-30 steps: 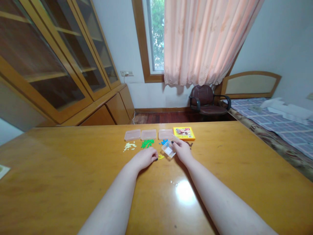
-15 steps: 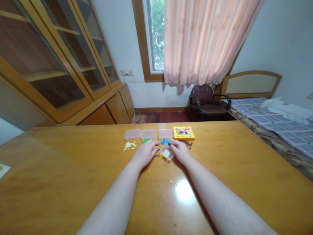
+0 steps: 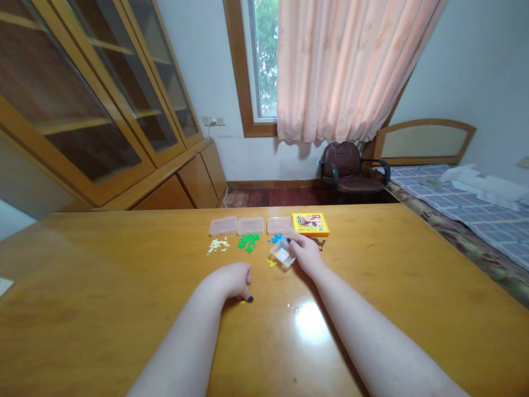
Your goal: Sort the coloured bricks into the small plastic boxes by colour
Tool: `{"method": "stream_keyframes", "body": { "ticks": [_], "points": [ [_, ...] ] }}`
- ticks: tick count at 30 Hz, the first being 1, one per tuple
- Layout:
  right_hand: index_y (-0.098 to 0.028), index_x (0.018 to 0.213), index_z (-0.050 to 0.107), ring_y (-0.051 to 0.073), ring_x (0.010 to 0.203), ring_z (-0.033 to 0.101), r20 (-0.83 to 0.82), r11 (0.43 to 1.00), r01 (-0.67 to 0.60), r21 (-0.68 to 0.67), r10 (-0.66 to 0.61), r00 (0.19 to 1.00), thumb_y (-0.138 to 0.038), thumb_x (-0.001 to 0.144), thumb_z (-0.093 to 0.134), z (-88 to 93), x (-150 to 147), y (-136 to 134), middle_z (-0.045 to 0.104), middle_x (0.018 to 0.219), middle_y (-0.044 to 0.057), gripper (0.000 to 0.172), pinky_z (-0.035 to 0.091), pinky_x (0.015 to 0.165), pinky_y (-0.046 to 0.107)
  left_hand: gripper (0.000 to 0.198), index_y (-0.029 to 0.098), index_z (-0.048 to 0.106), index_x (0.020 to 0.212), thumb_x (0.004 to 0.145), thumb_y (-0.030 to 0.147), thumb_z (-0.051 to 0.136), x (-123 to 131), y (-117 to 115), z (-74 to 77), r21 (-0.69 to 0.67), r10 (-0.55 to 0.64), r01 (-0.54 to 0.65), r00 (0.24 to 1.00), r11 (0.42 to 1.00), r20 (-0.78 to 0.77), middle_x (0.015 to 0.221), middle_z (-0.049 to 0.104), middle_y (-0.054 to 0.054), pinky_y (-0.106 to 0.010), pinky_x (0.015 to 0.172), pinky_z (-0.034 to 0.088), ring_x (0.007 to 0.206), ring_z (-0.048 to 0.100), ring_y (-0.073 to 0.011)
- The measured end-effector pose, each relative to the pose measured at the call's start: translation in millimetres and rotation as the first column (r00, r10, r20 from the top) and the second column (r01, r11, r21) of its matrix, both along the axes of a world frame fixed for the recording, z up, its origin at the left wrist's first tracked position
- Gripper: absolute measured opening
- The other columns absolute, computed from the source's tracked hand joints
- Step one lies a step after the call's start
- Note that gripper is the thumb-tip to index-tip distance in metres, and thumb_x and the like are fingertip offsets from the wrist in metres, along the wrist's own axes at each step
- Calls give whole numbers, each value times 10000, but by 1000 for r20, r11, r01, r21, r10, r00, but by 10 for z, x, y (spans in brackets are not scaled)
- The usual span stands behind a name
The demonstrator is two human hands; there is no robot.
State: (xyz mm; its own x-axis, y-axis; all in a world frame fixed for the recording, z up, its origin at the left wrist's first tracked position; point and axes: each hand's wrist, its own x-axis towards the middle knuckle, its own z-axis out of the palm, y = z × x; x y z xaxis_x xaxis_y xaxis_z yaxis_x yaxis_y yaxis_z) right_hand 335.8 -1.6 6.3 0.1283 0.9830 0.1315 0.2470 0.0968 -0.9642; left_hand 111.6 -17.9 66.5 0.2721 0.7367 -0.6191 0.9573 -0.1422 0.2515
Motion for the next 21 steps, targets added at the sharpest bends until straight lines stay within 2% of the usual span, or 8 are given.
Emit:
{"method": "stream_keyframes", "body": {
  "ticks": [3, 6, 8, 10, 12, 15, 18, 21],
  "points": [
    [-171, 955, 657, 199, 808, 617, -12, 1000, -12, -5, 12, 1000, -285, 742, 494, 14, -2, -9, 684, 907, 49, 291, 461, 757, 331, 283, 202, 528, 814, 571, 266, 659, 33, 45, -38, -28, 38, -37, 999, 999, 35, 541, 579, 36, -218, 459, 307, 489, 529, -131],
    [-173, 955, 654, 198, 813, 617, -18, 1000, -6, -7, 6, 1000, -286, 740, 496, 13, -1, -8, 684, 905, 45, 290, 461, 754, 328, 206, 190, 541, 739, 613, 328, 628, 0, 40, 27, 69, 24, -26, 999, 997, 31, 613, 603, 8, -226, 471, 303, 548, 532, -139],
    [-167, 945, 654, 199, 815, 616, -13, 1000, 9, -5, -9, 1000, -290, 736, 499, 11, 2, -3, 685, 900, 47, 287, 462, 752, 325, 251, 191, 544, 745, 582, 350, 649, -70, 1, 76, 131, 34, -37, 999, 991, 28, 677, 612, 4, -228, 481, 303, 596, 533, -146],
    [-159, 925, 656, 198, 804, 617, -8, 1000, 23, -6, -23, 1000, -295, 734, 503, 13, 3, 2, 686, 888, 50, 280, 463, 745, 320, 358, 197, 537, 808, 524, 354, 689, -165, -52, 81, 117, 42, -48, 998, 992, 56, 711, 608, 17, -222, 491, 309, 614, 528, -143],
    [-159, 914, 656, 195, 795, 619, -23, 1000, 20, -8, -20, 1000, -302, 736, 503, 18, 2, 6, 688, 883, 49, 275, 466, 738, 314, 452, 198, 523, 837, 470, 370, 724, -257, -96, 30, 84, 9, -15, 998, 996, 64, 727, 600, 25, -218, 496, 307, 619, 519, -141],
    [-163, 913, 654, 191, 789, 623, -58, 1000, 15, -11, -15, 998, -302, 739, 498, 17, -6, 13, 688, 882, 46, 272, 470, 733, 309, 418, 198, 517, 791, 481, 394, 719, -336, -101, -93, 155, -36, 28, 998, 988, 47, 734, 589, 22, -216, 504, 296, 643, 508, -146],
    [-162, 914, 655, 193, 790, 622, -56, 1000, 23, -12, -24, 998, -296, 733, 502, 0, -12, 20, 688, 881, 46, 273, 470, 740, 316, 362, 202, 524, 760, 533, 431, 688, -285, -14, -147, 229, -56, 48, 998, 972, 30, 711, 587, 25, -215, 501, 282, 636, 504, -144],
    [-168, 937, 656, 199, 803, 620, -40, 1000, 6, -12, -7, 999, -297, 729, 503, -19, -12, 23, 688, 880, 44, 289, 469, 749, 326, 352, 206, 545, 744, 545, 462, 683, -77, 116, -104, 238, -107, 106, 994, 965, -8, 670, 586, 23, -217, 493, 279, 608, 506, -146]
  ]
}}
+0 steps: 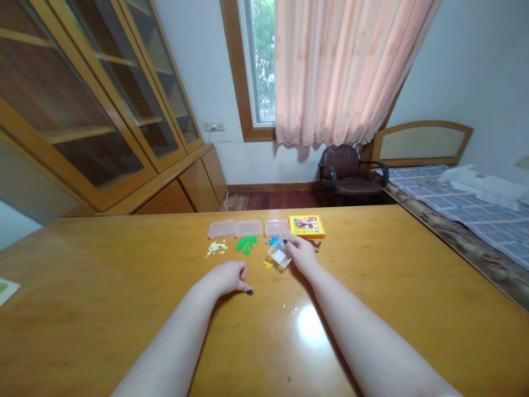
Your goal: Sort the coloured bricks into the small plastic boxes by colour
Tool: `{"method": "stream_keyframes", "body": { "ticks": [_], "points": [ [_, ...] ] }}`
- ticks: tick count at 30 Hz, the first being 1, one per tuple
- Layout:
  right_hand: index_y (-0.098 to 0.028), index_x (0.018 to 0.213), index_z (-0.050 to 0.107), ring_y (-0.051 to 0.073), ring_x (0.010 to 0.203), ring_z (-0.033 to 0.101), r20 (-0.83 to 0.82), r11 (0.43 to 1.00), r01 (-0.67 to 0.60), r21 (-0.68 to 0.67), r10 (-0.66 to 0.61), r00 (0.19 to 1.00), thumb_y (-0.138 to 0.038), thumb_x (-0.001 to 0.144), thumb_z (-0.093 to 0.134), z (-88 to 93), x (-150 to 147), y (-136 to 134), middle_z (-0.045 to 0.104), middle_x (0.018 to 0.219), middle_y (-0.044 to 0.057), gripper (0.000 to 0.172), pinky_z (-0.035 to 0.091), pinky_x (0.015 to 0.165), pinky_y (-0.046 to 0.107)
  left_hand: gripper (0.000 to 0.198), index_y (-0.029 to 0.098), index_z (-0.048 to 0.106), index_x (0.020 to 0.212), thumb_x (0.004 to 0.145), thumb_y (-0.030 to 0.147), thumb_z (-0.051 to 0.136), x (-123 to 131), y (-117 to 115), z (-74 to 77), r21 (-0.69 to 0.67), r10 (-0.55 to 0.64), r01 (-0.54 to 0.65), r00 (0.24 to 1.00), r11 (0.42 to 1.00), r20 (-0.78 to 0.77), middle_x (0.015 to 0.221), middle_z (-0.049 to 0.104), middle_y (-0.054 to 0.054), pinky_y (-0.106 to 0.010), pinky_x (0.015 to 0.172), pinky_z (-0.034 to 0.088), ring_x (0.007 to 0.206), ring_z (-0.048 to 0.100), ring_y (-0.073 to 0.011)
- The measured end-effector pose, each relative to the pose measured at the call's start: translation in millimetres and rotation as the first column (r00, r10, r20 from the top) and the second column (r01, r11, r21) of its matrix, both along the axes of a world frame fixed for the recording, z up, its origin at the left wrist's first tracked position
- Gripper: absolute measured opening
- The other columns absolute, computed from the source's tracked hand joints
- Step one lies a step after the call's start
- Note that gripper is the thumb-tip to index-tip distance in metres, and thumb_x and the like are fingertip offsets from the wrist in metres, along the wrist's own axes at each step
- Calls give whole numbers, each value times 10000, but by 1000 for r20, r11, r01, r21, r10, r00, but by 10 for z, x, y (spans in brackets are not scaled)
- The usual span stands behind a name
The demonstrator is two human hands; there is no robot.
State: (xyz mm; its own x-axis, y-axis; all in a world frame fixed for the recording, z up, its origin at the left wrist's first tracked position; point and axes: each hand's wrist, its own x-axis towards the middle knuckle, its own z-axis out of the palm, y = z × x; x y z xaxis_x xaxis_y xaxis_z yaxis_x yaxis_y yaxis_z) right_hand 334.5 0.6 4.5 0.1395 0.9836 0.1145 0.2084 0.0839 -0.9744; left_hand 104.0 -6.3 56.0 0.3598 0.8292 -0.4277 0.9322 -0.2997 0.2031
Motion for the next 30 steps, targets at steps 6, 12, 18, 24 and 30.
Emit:
{"method": "stream_keyframes", "body": {
  "ticks": [6, 12, 18, 24, 30],
  "points": [
    [-171, 960, 656, 203, 817, 619, 16, 1000, -1, 10, 1, 1000, -297, 729, 499, 31, 3, -15, 690, 885, 48, 306, 469, 755, 327, 301, 208, 603, 730, 734, 494, 510, 444, 72, 2, 175, -135, 134, 991, 975, -7, 745, 643, -45, -251, 573, 357, 700, 579, -197],
    [-158, 903, 668, 200, 770, 621, 64, 999, -31, -8, 32, 997, -300, 743, 477, 112, -4, -48, 694, 847, 48, 288, 473, 717, 314, 372, 203, 609, 811, 778, 520, 418, 439, -55, -28, 268, -126, 118, 992, 956, 12, 811, 652, -78, -287, 630, 400, 736, 594, -222],
    [-160, 916, 667, 206, 800, 619, 31, 1000, 5, 0, -5, 999, -289, 728, 490, 84, -2, -38, 693, 867, 50, 289, 470, 739, 321, 266, 218, 565, 915, 775, 432, 491, 469, -86, 45, 316, -190, 145, 975, 938, 116, 879, 643, -50, -269, 660, 400, 789, 591, -209],
    [-161, 923, 663, 200, 821, 621, -35, 1000, 18, 5, -18, 999, -277, 719, 506, 73, -5, -34, 691, 887, 51, 283, 469, 766, 320, 181, 217, 576, 839, 776, 377, 519, 476, -122, 127, 272, -199, 154, 969, 950, 146, 869, 649, -33, -261, 667, 401, 801, 591, -198],
    [-168, 945, 658, 198, 824, 618, 0, 1000, 19, -5, -19, 1000, -292, 729, 504, 77, 1, -34, 690, 888, 49, 293, 469, 770, 323, 167, 217, 570, 863, 794, 341, 482, 432, -108, 119, 324, -213, 155, 965, 933, 154, 870, 653, -36, -267, 658, 402, 795, 590, -204]
  ]
}}
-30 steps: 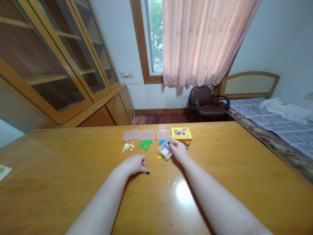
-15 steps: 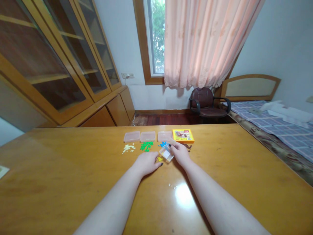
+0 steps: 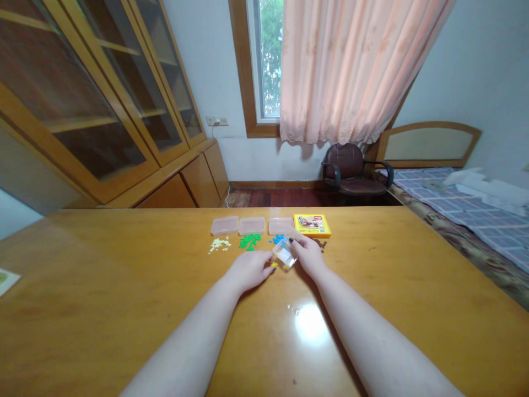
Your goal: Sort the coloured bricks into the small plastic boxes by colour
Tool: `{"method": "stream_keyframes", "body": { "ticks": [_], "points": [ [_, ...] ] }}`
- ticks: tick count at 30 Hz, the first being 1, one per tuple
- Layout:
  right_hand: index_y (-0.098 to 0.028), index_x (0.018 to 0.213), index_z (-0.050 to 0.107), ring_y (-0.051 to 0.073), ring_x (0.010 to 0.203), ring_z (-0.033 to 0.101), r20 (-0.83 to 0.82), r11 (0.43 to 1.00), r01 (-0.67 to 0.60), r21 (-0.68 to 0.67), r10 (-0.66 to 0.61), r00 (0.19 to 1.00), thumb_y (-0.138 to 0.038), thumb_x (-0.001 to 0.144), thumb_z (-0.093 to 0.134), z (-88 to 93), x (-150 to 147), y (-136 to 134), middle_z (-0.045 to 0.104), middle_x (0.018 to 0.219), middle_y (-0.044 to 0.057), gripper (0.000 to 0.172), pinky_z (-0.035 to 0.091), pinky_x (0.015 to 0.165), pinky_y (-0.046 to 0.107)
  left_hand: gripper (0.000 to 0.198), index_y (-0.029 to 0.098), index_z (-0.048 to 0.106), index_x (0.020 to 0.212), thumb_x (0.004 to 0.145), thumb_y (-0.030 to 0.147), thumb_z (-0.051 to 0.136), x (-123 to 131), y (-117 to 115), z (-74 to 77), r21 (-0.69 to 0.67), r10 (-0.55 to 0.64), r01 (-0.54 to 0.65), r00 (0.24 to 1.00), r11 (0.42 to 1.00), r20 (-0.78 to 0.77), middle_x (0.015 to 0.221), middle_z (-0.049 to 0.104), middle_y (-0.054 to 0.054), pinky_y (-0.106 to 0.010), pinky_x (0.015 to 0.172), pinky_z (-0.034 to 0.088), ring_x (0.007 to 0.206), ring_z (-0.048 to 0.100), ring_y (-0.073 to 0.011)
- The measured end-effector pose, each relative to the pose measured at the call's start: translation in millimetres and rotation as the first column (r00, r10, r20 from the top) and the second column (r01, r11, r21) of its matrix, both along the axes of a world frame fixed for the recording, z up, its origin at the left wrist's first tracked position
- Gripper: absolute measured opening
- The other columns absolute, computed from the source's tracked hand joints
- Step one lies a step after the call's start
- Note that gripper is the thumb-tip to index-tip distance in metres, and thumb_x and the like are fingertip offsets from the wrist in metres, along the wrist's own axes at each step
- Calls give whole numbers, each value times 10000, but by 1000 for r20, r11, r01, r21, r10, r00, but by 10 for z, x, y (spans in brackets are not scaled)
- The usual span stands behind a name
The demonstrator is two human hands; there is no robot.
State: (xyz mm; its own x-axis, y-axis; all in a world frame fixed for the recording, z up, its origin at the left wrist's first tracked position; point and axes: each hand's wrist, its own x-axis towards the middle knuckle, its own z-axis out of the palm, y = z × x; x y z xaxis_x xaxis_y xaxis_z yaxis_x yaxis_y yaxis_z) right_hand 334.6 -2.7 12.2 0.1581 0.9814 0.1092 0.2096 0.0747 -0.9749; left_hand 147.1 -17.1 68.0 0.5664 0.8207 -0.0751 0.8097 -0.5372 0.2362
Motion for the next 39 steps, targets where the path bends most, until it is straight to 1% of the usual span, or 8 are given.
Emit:
{"method": "stream_keyframes", "body": {
  "ticks": [3, 6, 10, 17, 22, 27, 32, 39],
  "points": [
    [-162, 945, 657, 193, 815, 616, 0, 1000, 9, 4, -9, 1000, -286, 728, 500, -5, -5, 3, 689, 883, 47, 295, 468, 769, 324, 158, 228, 562, 880, 806, 324, 462, 21, 18, -54, 19, 18, -18, 1000, 1000, 8, 876, 653, -33, -272, 648, 404, 790, 593, -208],
    [-153, 935, 656, 187, 802, 617, -24, 1000, -4, 14, 4, 1000, -272, 727, 491, 1, -11, 1, 686, 890, 49, 291, 470, 757, 317, 144, 221, 563, 858, 810, 306, 457, 55, 26, -80, -14, 38, -38, 999, 999, 2, 860, 652, -32, -262, 635, 401, 775, 595, -200],
    [-157, 926, 660, 191, 809, 617, -10, 1000, 4, 8, -4, 1000, -276, 724, 494, -8, -7, 4, 687, 889, 48, 288, 470, 763, 322, 157, 201, 569, 838, 810, 292, 443, 66, 26, -68, -67, 85, -87, 996, 994, -37, 844, 648, -46, -253, 623, 398, 762, 596, -194],
    [-165, 943, 658, 200, 831, 619, -26, 1000, -5, 14, 5, 1000, -277, 726, 495, -19, -6, 3, 688, 893, 48, 293, 468, 778, 332, 182, 206, 580, 838, 803, 339, 460, 9, 25, -13, -70, 105, -109, 993, 992, -61, 840, 647, -54, -263, 638, 398, 781, 591, -202],
    [-160, 943, 661, 202, 830, 620, -15, 1000, 5, 7, -5, 1000, -288, 724, 502, -3, -6, -6, 690, 880, 49, 299, 467, 782, 336, 183, 205, 584, 843, 787, 341, 474, -22, 23, 16, -68, 91, -95, 994, 993, -57, 840, 647, -48, -259, 641, 394, 793, 588, -201],
    [-169, 933, 666, 209, 819, 620, 11, 1000, 17, -4, -17, 1000, -307, 727, 515, -18, -2, -1, 692, 870, 49, 291, 473, 765, 336, 172, 208, 577, 844, 796, 293, 436, -18, 26, -30, -62, 76, -81, 995, 995, -68, 836, 648, -52, -261, 619, 393, 767, 592, -199],
    [-173, 947, 663, 203, 812, 621, 8, 1000, 1, 6, -1, 1000, -306, 735, 503, -2, -9, -7, 693, 864, 42, 297, 475, 758, 329, 190, 197, 572, 854, 808, 308, 425, 3, 35, -66, -81, 104, -111, 991, 991, -82, 854, 645, -65, -263, 629, 401, 773, 597, -201],
    [-170, 947, 665, 204, 813, 619, 8, 1000, 2, 16, -2, 1000, -310, 734, 507, 5, -6, -10, 693, 867, 46, 300, 470, 767, 334, 166, 196, 555, 858, 800, 291, 432, -38, 44, -78, -77, 92, -98, 992, 992, -86, 840, 640, -64, -267, 629, 399, 763, 598, -202]
  ]
}}
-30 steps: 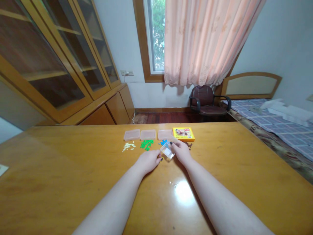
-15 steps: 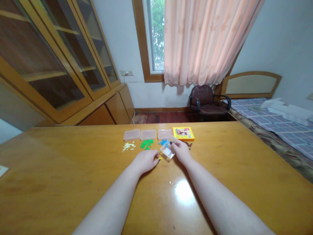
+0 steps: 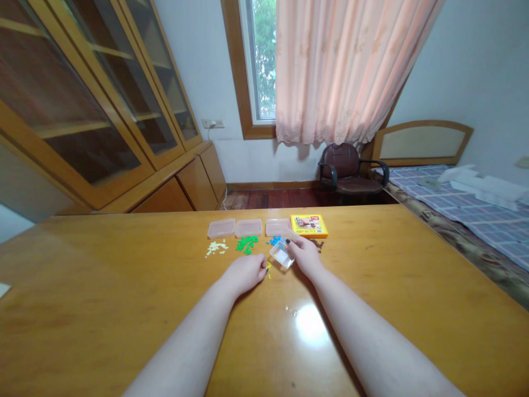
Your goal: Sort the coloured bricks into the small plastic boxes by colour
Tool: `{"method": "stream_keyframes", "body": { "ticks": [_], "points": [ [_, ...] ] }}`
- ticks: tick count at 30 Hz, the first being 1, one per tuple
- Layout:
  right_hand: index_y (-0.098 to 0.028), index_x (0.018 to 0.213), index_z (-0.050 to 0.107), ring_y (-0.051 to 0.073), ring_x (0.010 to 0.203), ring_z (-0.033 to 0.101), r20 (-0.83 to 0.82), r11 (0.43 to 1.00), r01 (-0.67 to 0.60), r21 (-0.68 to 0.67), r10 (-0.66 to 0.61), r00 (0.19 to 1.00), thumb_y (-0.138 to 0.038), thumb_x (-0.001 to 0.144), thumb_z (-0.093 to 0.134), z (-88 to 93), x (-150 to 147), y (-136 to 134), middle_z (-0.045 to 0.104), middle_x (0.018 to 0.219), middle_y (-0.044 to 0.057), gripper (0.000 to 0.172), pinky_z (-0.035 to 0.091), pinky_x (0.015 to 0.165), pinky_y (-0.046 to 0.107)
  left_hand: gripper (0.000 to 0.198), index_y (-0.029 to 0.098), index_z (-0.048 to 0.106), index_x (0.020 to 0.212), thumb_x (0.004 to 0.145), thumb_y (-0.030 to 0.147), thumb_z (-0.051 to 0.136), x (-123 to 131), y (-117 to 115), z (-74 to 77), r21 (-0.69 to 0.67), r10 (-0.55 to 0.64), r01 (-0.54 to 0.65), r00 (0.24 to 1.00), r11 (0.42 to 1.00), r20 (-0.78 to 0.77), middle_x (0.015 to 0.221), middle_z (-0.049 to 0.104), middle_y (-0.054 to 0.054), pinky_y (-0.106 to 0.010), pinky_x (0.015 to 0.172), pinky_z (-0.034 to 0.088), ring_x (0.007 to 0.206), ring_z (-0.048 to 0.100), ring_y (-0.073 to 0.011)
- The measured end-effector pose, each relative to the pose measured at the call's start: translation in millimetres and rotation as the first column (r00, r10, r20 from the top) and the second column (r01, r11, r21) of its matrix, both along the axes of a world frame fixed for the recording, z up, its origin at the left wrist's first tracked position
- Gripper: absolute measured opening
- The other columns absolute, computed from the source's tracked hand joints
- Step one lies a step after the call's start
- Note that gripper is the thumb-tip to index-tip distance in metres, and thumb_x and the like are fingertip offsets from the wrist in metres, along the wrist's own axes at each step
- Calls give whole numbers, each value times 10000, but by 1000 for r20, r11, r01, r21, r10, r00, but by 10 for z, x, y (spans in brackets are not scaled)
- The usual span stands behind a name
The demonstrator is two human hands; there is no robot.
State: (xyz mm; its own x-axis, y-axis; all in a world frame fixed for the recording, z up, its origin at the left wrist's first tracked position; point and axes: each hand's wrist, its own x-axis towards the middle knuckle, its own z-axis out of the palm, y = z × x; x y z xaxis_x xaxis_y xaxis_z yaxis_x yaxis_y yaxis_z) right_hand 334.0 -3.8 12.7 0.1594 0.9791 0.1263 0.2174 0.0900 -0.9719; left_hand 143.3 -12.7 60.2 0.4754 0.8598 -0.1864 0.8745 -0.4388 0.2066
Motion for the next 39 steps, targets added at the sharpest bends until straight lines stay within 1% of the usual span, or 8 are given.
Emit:
{"method": "stream_keyframes", "body": {
  "ticks": [6, 10, 16, 20, 24, 28, 33, 39],
  "points": [
    [-177, 946, 666, 205, 800, 619, 0, 1000, -4, -4, 4, 1000, -313, 736, 504, -21, 7, 14, 692, 873, 45, 297, 467, 754, 331, 173, 194, 541, 833, 812, 315, 420, -62, 29, -8, 25, 9, -8, 1000, 1000, -9, 830, 633, -64, -262, 620, 386, 745, 587, -192],
    [-176, 951, 662, 201, 791, 615, 26, 1000, 3, -3, -2, 1000, -312, 741, 498, -39, 9, 14, 690, 863, 44, 300, 464, 739, 320, 172, 200, 534, 848, 819, 330, 426, -114, 43, 50, 61, 20, -21, 1000, 998, 15, 826, 632, -56, -258, 612, 382, 733, 582, -188],
    [-185, 872, 679, 198, 763, 612, 209, 998, -56, 0, 55, 976, -277, 745, 483, 20, -2, -23, 688, 822, 36, 251, 451, 706, 304, 200, 205, 526, 975, 853, 300, 399, -74, 3, 144, 193, -41, 9, 985, 981, 167, 911, 629, -39, -256, 709, 404, 817, 581, -173],
    [-173, 863, 679, 192, 753, 611, 216, 998, -64, -4, 63, 974, -267, 745, 478, 47, -2, -29, 689, 827, 39, 252, 449, 706, 298, 257, 192, 504, 1071, 847, 295, 430, -29, 7, 81, 281, -66, -3, 970, 960, 235, 1006, 607, -53, -269, 789, 407, 924, 562, -182],
    [-151, 895, 664, 195, 780, 616, 102, 1000, -9, -25, 12, 995, -275, 740, 481, 15, 1, -1, 690, 853, 47, 270, 455, 718, 300, 177, 207, 539, 970, 844, 272, 433, -70, 53, 22, 284, -6, -56, 977, 957, 214, 936, 607, -36, -271, 750, 417, 855, 571, -173],
    [-156, 904, 660, 198, 788, 618, 70, 1000, -16, -23, 17, 997, -279, 738, 485, -2, -4, 14, 690, 859, 45, 271, 459, 716, 302, 139, 223, 565, 920, 812, 280, 498, -68, 71, -36, 229, -57, 16, 983, 973, 173, 916, 591, -27, -269, 746, 414, 840, 559, -170],
    [-160, 908, 661, 194, 779, 619, 49, 1000, -24, -11, 24, 999, -262, 735, 479, 3, -4, 12, 690, 861, 42, 271, 463, 716, 303, 148, 226, 579, 925, 818, 281, 494, -22, 94, -141, 175, -117, 89, 982, 981, 152, 911, 563, -33, -264, 759, 408, 859, 543, -169],
    [-162, 916, 660, 191, 775, 619, 35, 1000, -29, -10, 29, 999, -275, 742, 479, -27, -1, 18, 689, 861, 42, 275, 466, 716, 302, 114, 207, 574, 854, 831, 254, 472, -38, 142, -202, 196, -119, 90, 982, 977, 145, 877, 548, -31, -253, 709, 404, 802, 537, -156]
  ]
}}
